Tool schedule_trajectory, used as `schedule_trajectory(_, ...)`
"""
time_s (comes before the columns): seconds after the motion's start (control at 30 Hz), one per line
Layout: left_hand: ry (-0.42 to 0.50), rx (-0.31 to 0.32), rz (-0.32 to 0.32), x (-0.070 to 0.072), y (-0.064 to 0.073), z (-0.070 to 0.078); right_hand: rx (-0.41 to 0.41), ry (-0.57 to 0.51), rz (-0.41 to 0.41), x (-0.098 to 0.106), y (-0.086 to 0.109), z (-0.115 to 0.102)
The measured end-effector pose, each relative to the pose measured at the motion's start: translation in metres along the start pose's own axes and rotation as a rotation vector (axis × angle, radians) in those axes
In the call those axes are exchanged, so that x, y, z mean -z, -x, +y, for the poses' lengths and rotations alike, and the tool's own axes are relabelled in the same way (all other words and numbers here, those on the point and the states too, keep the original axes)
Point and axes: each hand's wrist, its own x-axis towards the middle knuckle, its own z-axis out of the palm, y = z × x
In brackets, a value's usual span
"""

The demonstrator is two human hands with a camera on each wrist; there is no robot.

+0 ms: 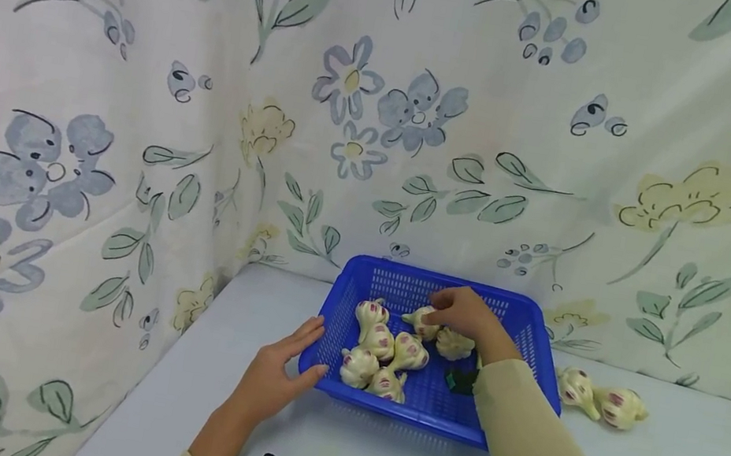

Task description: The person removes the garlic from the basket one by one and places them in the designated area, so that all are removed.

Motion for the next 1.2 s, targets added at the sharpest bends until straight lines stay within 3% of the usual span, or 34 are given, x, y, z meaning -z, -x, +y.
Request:
schedule_trajectory(0.3, 0.002, 0.024, -0.01, 0.001, 0.0, 0.003, 0.0, 0.053, -0.018, -0.008, -0.003, 0.001)
schedule_trajectory(0.63, -0.002, 0.025, -0.003, 0.0, 0.0, 0.002, 0.015, 0.116, -0.107, -0.013, -0.002, 0.002)
schedule_trajectory(1.2, 0.023, 0.011, -0.004, -0.001, -0.001, 0.0, 0.006, 0.149, -0.112, -0.016, -0.007, 0.008)
